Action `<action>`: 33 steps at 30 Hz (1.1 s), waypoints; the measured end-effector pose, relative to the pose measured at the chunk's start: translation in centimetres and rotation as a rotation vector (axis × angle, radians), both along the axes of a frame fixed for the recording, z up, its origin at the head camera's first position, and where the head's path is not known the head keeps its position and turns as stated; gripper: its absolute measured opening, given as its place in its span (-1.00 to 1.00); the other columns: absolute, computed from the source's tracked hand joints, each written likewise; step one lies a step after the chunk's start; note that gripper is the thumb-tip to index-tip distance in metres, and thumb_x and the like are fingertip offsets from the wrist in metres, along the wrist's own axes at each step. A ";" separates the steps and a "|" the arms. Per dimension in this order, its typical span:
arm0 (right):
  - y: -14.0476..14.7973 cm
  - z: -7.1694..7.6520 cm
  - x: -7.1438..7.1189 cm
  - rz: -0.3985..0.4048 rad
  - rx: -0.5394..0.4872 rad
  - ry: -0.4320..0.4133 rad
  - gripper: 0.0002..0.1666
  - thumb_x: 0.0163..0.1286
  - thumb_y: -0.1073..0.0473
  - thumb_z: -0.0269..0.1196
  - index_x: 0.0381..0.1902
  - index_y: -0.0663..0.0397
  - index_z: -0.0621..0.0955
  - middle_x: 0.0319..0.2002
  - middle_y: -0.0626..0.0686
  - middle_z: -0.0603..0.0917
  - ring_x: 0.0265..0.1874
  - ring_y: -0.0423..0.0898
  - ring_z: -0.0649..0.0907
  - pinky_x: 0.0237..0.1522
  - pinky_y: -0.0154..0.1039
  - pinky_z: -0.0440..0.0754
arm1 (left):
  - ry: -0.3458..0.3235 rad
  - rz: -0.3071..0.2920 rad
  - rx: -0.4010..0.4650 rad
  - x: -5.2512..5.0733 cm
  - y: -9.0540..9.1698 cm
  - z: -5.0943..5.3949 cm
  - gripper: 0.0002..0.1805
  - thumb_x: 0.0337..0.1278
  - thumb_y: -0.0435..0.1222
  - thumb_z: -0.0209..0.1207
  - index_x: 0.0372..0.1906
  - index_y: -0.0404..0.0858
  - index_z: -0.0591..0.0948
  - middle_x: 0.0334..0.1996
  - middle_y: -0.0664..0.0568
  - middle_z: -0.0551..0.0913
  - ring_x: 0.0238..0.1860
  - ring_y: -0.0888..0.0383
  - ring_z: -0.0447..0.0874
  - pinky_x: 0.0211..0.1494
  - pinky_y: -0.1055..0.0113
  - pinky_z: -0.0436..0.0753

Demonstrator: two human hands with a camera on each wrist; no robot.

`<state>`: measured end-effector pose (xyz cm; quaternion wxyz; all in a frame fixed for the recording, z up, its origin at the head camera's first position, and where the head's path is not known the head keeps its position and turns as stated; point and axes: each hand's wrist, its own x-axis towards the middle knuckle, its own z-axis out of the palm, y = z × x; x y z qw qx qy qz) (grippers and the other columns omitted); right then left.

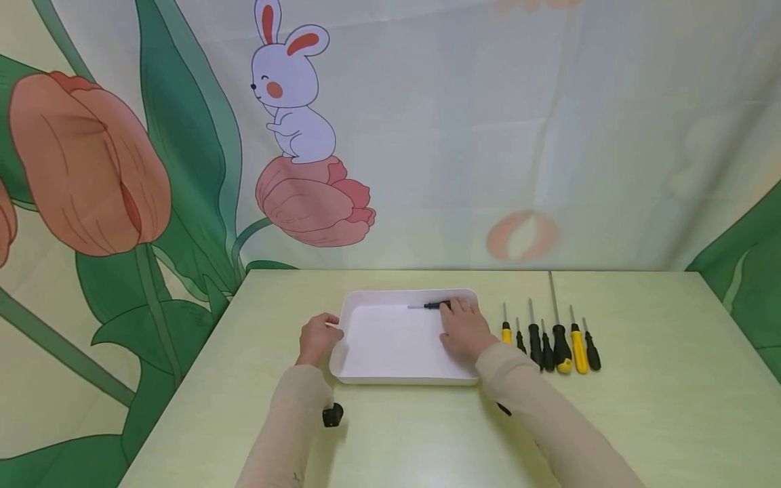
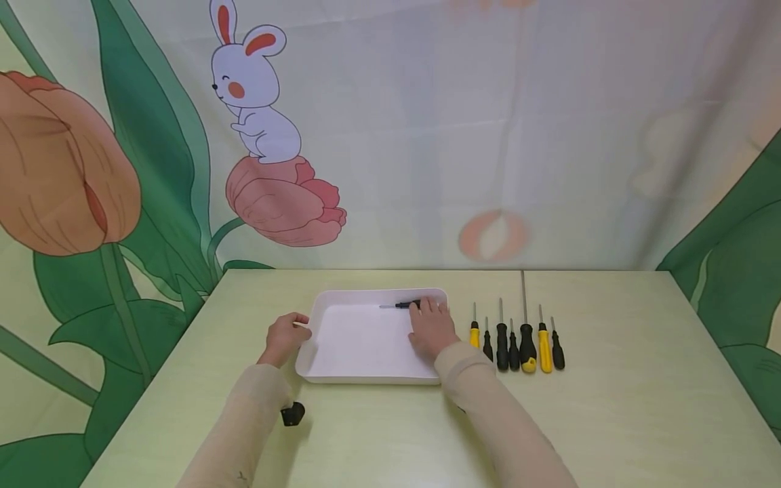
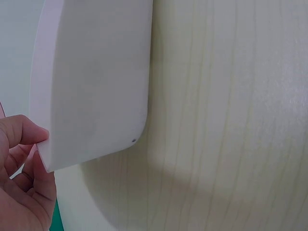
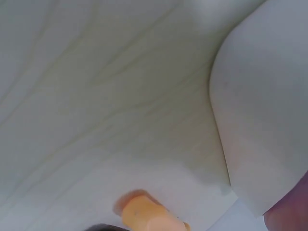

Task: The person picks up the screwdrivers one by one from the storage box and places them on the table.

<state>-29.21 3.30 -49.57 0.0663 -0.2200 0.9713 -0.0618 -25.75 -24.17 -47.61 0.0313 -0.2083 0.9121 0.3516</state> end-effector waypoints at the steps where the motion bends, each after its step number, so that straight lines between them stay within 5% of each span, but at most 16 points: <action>1: 0.0 0.0 -0.1 0.004 -0.012 0.001 -0.30 0.24 0.02 0.07 0.25 0.24 0.19 0.28 0.25 0.17 0.30 0.12 0.13 0.28 0.05 0.03 | -0.001 -0.001 -0.001 0.0 0.0 0.0 -0.70 -0.09 -0.34 0.09 -0.14 -0.27 0.54 -0.25 -0.14 0.60 -0.28 0.03 0.52 -0.27 0.27 0.45; 11: -0.1 0.3 -0.2 -0.002 -0.118 -0.026 -0.37 0.26 0.18 0.04 0.26 0.26 0.19 0.24 0.26 0.20 0.26 0.09 0.19 0.26 -0.06 0.17 | -0.005 -0.001 0.005 0.3 0.2 0.4 -0.69 -0.07 -0.35 0.08 -0.13 -0.28 0.53 -0.25 -0.14 0.60 -0.29 0.03 0.51 -0.28 0.28 0.44; 18: 0.0 0.0 -0.2 -0.004 -0.177 0.048 -0.56 0.26 0.26 -0.01 0.12 0.23 0.35 0.12 0.22 0.34 0.08 0.08 0.38 0.09 -0.05 0.38 | 0.019 -0.006 -0.002 0.3 0.2 0.4 -0.70 -0.11 -0.36 0.08 -0.15 -0.29 0.55 -0.29 -0.14 0.61 -0.32 0.03 0.52 -0.32 0.29 0.44; 33: -0.7 -0.8 -0.2 -0.017 -0.112 0.150 -0.72 0.21 0.29 0.07 -0.09 0.18 0.51 -0.20 0.11 0.51 -0.23 0.00 0.46 -0.17 -0.13 0.48 | -0.003 0.007 0.010 0.2 0.2 0.3 -0.70 -0.08 -0.35 0.09 -0.14 -0.28 0.53 -0.26 -0.14 0.60 -0.30 0.03 0.51 -0.31 0.30 0.44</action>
